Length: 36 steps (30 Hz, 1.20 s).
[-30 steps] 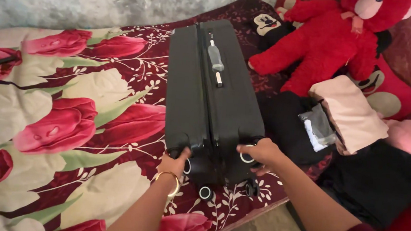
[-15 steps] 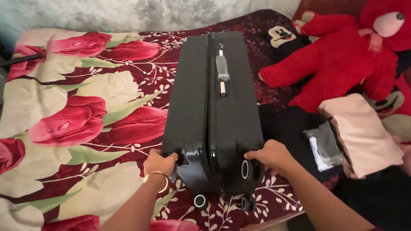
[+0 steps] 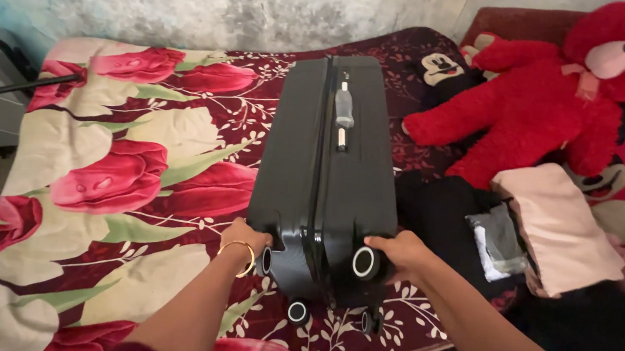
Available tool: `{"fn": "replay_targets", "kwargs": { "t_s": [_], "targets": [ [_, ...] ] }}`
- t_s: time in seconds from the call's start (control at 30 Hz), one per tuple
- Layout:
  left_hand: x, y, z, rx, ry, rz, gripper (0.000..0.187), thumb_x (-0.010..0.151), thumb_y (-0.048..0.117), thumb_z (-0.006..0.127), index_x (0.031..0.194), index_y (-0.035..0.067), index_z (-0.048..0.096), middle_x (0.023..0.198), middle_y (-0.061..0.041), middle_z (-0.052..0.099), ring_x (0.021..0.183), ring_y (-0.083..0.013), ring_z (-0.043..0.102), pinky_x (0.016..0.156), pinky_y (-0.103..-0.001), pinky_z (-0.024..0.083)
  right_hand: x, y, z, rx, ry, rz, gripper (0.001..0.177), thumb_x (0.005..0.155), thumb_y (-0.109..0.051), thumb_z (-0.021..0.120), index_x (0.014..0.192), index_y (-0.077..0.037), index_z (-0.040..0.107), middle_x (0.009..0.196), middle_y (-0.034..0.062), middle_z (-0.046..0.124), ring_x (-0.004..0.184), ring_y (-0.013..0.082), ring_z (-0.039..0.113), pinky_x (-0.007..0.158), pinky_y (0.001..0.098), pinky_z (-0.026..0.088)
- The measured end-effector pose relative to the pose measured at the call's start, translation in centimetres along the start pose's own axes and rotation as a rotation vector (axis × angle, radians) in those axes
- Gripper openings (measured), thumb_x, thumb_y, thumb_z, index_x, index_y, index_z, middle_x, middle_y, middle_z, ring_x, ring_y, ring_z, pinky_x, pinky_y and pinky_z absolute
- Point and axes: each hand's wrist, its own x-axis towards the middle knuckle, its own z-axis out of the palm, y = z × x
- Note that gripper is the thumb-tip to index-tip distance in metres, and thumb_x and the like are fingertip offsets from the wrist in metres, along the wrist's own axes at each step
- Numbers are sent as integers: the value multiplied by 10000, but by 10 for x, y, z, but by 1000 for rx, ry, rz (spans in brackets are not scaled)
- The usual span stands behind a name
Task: Open a black suitcase on a bed and inspect the interior compartments.
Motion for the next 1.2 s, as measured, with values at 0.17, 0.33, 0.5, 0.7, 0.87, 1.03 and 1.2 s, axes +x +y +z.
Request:
{"fn": "replay_targets", "kwargs": {
  "t_s": [0.17, 0.33, 0.5, 0.7, 0.87, 1.03, 1.2],
  "targets": [
    [10, 8, -9, -47, 38, 90, 766, 625, 282, 892, 1281, 7, 608, 1178, -241, 711, 1095, -380, 699, 941, -420, 562, -18, -18, -6, 95, 19, 11, 549, 886, -292, 746, 1207, 137, 625, 1122, 253, 725, 978, 416, 742, 765, 589, 644],
    [28, 13, -59, -73, 31, 144, 721, 597, 292, 871, 1225, 27, 636, 1147, -227, 731, 1065, -369, 723, 935, -417, 570, -33, -25, 25, 194, -71, 53, 528, 911, -311, 691, 1249, 89, 618, 1149, 244, 732, 1034, 420, 729, 810, 593, 623],
    [64, -14, -122, 105, 36, 271, 667, 582, 299, 840, 1169, 31, 673, 1116, -230, 743, 1050, -376, 721, 911, -426, 572, -61, -14, 112, 453, -118, 179, 613, 1005, -306, 680, 1451, 24, 421, 1452, 296, 425, 1318, 487, 463, 991, 681, 557],
    [90, -73, -196, 260, -22, 335, 681, 575, 324, 834, 1197, 92, 682, 1122, -215, 742, 1053, -375, 711, 908, -425, 560, -119, -8, 225, 619, -341, 188, 545, 919, -348, 645, 1348, -23, 560, 1280, 217, 687, 1196, 423, 652, 975, 611, 547],
    [110, -146, -239, 233, -47, 356, 686, 541, 305, 839, 1181, 108, 687, 1093, -196, 756, 1035, -351, 724, 902, -420, 557, -127, 3, 302, 684, -409, 234, 528, 929, -332, 665, 1329, 3, 578, 1252, 191, 697, 1193, 381, 652, 1022, 630, 525],
    [151, -188, -240, 295, -21, 335, 616, 556, 298, 846, 1116, 77, 713, 1060, -199, 762, 1023, -351, 728, 898, -420, 557, -121, -5, 340, 656, -439, 257, 557, 964, -347, 661, 1350, 43, 566, 1302, 196, 682, 1261, 367, 634, 1070, 639, 506],
    [169, -174, -221, 802, -110, 535, 381, 798, 407, 647, 1088, 234, 826, 1317, -203, 646, 1292, -399, 558, 1101, -538, 434, -117, -25, 324, 345, -412, 221, 649, 927, -493, 610, 1347, 1, 610, 1362, 170, 704, 1251, 313, 664, 1061, 563, 481]
  ]
}}
